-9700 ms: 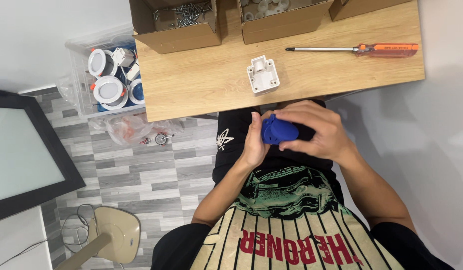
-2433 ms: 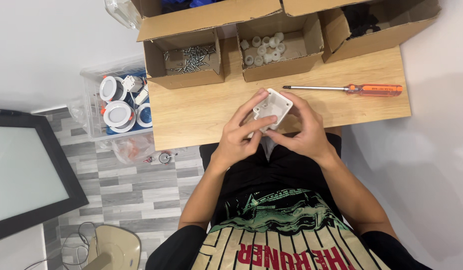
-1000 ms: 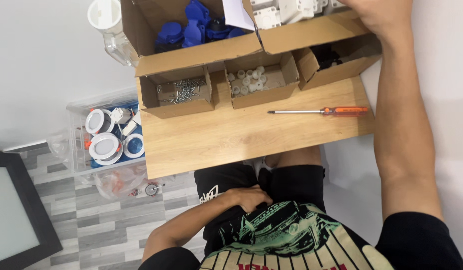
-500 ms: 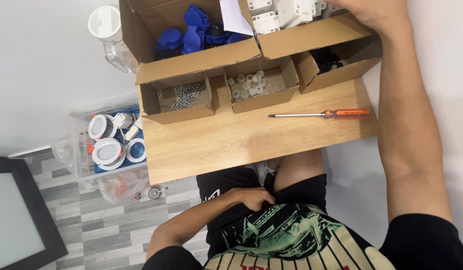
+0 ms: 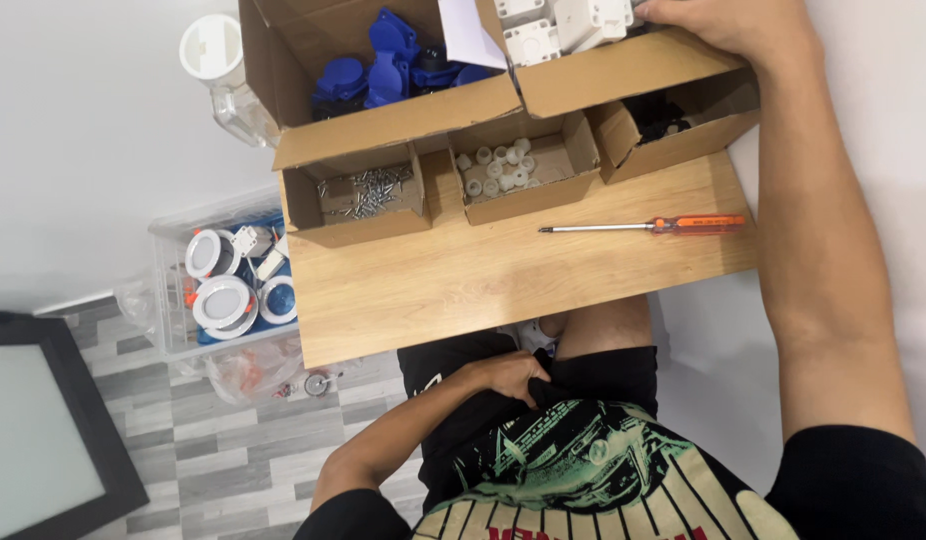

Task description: The person assembles a white plastic electrical box with a blue plastic cover. They use a screwdriver to tighten screws into the box, then attach the blue cover. The person repeats this process with another set of components.

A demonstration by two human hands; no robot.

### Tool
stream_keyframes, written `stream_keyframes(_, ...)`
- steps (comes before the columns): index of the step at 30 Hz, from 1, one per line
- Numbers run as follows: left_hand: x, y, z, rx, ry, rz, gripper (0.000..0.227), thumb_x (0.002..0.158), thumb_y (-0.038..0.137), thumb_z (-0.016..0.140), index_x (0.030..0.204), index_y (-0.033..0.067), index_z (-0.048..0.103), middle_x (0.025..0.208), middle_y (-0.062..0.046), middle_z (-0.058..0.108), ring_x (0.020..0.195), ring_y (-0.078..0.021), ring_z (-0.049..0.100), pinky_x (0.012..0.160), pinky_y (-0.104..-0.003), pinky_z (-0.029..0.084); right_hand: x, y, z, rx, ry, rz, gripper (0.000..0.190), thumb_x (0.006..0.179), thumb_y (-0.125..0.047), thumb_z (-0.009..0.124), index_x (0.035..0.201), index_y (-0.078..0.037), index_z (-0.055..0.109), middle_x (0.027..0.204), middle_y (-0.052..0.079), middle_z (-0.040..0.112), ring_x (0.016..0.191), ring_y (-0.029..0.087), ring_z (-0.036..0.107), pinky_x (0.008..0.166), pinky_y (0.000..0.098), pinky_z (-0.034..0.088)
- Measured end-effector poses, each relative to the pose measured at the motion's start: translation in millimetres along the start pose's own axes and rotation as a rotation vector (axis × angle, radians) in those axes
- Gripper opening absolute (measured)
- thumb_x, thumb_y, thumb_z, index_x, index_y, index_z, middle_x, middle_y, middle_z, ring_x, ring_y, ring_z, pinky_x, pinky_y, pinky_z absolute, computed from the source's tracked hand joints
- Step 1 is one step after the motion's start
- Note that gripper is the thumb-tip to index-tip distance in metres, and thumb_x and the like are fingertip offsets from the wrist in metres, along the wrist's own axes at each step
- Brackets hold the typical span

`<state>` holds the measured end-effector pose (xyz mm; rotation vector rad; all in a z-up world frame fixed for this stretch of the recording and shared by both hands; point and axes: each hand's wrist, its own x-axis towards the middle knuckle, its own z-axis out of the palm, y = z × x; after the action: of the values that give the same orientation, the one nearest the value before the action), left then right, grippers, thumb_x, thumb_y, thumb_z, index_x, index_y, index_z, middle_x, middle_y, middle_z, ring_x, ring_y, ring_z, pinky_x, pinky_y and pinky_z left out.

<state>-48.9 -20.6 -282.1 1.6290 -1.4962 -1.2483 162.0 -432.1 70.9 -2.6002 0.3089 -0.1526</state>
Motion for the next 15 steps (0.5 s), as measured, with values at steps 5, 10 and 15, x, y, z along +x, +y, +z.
stream_keyframes(5, 9.2, -14.9, 23.1, -0.19, -0.023, 0.273, 0.043, 0.077, 0.008, 0.092, 0.114, -0.0024, 0.073, 0.121, -0.013, 0.071, 0.109, -0.0301, 0.072, 0.097, -0.038, 0.055, 2.5, -5.0, 0.2, -0.047, -0.015, -0.042, 0.052, 0.109, -0.063, 0.086, 0.119, -0.014, 0.072, 0.124, 0.005, 0.073, 0.107, 0.023, 0.064, 0.083, 0.046, 0.047)
stream_keyframes(10, 10.1, 3.3, 15.2, -0.11, -0.121, 0.048, 0.043, 0.074, 0.007, 0.088, 0.116, 0.0123, 0.082, 0.109, -0.003, 0.086, 0.092, -0.0143, 0.08, 0.084, -0.031, 0.059, -2.4, -16.8, -2.9, -0.05, -0.047, 0.028, 0.05, 0.106, -0.062, 0.082, 0.123, -0.016, 0.072, 0.127, 0.005, 0.072, 0.107, 0.024, 0.064, 0.083, 0.0459, 0.048)
stream_keyframes(15, 12.8, -7.7, 9.7, -0.257, -0.049, 0.047, 0.058, 0.072, 0.006, 0.096, 0.127, 0.0096, 0.08, 0.122, -0.002, 0.084, 0.101, -0.0113, 0.077, 0.089, -0.026, 0.06, 12.4, 22.9, 7.3, -0.118, -0.034, 0.016, 0.054, 0.111, -0.067, 0.083, 0.123, -0.015, 0.076, 0.125, 0.01, 0.074, 0.105, 0.028, 0.065, 0.081, 0.0496, 0.05)
